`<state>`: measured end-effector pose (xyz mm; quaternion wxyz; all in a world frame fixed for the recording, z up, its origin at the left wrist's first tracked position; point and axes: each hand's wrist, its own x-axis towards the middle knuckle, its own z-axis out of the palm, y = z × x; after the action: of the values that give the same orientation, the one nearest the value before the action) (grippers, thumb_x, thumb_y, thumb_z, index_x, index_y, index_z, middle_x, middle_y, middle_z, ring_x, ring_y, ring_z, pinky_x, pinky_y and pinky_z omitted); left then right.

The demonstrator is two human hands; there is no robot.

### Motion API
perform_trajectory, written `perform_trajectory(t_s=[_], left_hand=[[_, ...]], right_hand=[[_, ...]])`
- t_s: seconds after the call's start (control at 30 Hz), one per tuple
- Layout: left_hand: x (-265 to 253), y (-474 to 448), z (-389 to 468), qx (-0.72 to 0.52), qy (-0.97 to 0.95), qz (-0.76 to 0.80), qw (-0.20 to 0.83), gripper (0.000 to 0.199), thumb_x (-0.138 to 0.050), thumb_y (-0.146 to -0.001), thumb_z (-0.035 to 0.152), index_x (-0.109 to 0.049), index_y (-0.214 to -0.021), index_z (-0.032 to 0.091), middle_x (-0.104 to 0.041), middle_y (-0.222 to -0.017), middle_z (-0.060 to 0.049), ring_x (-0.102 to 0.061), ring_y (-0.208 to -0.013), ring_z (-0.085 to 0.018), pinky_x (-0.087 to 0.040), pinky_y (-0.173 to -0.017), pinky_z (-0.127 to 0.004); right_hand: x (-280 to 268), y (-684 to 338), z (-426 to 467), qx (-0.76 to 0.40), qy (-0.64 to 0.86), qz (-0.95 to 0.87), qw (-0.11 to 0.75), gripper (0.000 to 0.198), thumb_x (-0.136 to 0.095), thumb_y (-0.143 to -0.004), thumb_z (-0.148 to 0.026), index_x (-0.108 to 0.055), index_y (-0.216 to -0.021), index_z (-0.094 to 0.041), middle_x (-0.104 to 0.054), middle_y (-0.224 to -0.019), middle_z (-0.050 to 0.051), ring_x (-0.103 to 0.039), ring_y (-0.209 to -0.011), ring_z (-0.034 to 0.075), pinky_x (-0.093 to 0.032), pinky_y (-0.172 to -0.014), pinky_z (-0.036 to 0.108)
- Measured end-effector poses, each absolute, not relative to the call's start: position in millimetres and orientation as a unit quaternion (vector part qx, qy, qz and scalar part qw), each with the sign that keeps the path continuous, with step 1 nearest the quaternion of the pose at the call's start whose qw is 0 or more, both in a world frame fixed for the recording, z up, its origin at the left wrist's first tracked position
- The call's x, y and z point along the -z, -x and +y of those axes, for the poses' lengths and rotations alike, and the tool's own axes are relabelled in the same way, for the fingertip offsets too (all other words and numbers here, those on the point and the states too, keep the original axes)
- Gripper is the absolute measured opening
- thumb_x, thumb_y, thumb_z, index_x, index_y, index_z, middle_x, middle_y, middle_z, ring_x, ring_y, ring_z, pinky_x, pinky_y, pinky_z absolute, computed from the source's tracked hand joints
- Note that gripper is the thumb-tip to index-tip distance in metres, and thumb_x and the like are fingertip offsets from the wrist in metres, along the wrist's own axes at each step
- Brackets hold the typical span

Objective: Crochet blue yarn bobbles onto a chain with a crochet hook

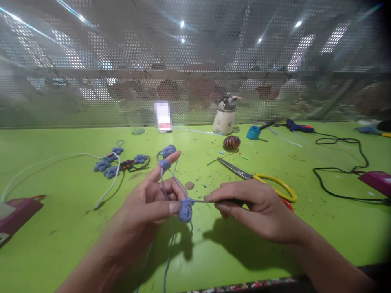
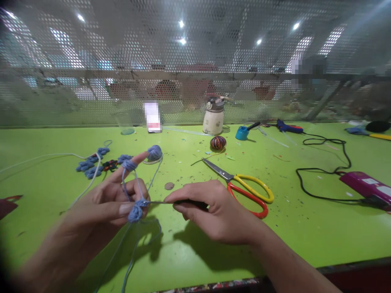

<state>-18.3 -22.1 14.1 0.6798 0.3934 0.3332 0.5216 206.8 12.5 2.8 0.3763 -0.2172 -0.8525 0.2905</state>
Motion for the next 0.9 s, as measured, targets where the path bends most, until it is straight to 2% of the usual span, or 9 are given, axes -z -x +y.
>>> perform_trajectory(t_s=[0.17,0.27,0.37,0.43,0.5,0.6,0.77,0.9], left_hand=[[-13,17,-21,-0.521,-0.405,0.357,0.661,0.089,-0.075,-0.066,0.008,-0.038,-0.147,0.021,-0.065,-0.074,-0.002,-0.056,-0.065,-0.013,-0.048,-0.059,-0.02],[-11,15,-21,-0.521,-0.412,0.374,0.648,0.078,-0.077,-0.066,0.01,-0.05,-0.139,0.022,-0.064,-0.073,-0.001,-0.057,-0.067,-0.013,-0.048,-0.062,-0.022],[-8,13,-21,-0.521,-0.427,0.386,0.63,0.061,-0.079,-0.065,0.011,-0.064,-0.124,0.022,-0.064,-0.073,-0.001,-0.057,-0.068,-0.013,-0.047,-0.063,-0.023],[-7,13,-20,-0.519,-0.436,0.393,0.621,0.053,-0.078,-0.066,0.011,-0.069,-0.117,0.024,-0.064,-0.074,0.0,-0.057,-0.069,-0.012,-0.047,-0.064,-0.023],[-5,13,-19,-0.513,-0.449,0.391,0.618,0.052,-0.077,-0.069,0.011,-0.068,-0.117,0.026,-0.063,-0.074,0.001,-0.057,-0.069,-0.011,-0.047,-0.065,-0.023],[0,16,-15,-0.494,-0.486,0.379,0.613,0.056,-0.077,-0.073,0.012,-0.063,-0.125,0.028,-0.064,-0.075,0.003,-0.058,-0.07,-0.011,-0.046,-0.067,-0.023],[6,16,-11,-0.48,-0.512,0.383,0.601,0.057,-0.077,-0.074,0.014,-0.059,-0.127,0.02,-0.064,-0.072,0.002,-0.058,-0.068,-0.011,-0.045,-0.067,-0.024],[4,14,-11,-0.468,-0.516,0.406,0.591,0.081,-0.076,-0.075,0.014,-0.038,-0.145,0.024,-0.063,-0.07,0.003,-0.055,-0.066,-0.011,-0.043,-0.064,-0.025]], right_hand=[[-2,-207,11,-0.368,0.236,-0.823,0.364,0.018,-0.061,-0.088,-0.01,-0.072,-0.101,-0.013,-0.072,-0.078,0.004,-0.062,-0.061,0.007,-0.047,-0.056,0.016],[-1,-205,10,-0.44,0.26,-0.785,0.351,0.016,-0.062,-0.088,-0.014,-0.073,-0.099,-0.013,-0.068,-0.07,0.003,-0.06,-0.059,0.008,-0.046,-0.053,0.017],[2,-202,11,-0.534,0.275,-0.72,0.348,0.014,-0.064,-0.088,-0.018,-0.073,-0.098,-0.014,-0.063,-0.063,0.0,-0.051,-0.05,0.005,-0.038,-0.046,0.016],[5,-199,11,-0.589,0.281,-0.674,0.347,0.013,-0.065,-0.088,-0.02,-0.072,-0.098,-0.015,-0.06,-0.061,-0.002,-0.042,-0.044,0.003,-0.031,-0.041,0.015],[9,-196,11,-0.634,0.282,-0.634,0.341,0.015,-0.066,-0.088,-0.025,-0.071,-0.099,-0.016,-0.059,-0.06,-0.003,-0.038,-0.041,0.002,-0.027,-0.039,0.015],[14,-191,9,-0.687,0.285,-0.579,0.333,0.018,-0.067,-0.087,-0.028,-0.069,-0.101,-0.016,-0.061,-0.061,-0.002,-0.039,-0.038,0.002,-0.025,-0.036,0.014],[17,-185,6,-0.718,0.293,-0.523,0.353,0.021,-0.067,-0.088,-0.026,-0.066,-0.107,-0.017,-0.061,-0.062,-0.003,-0.039,-0.036,0.0,-0.023,-0.036,0.014],[13,-184,6,-0.72,0.297,-0.519,0.352,0.032,-0.066,-0.089,-0.023,-0.064,-0.121,-0.019,-0.061,-0.063,-0.003,-0.04,-0.038,0.001,-0.024,-0.038,0.014]])
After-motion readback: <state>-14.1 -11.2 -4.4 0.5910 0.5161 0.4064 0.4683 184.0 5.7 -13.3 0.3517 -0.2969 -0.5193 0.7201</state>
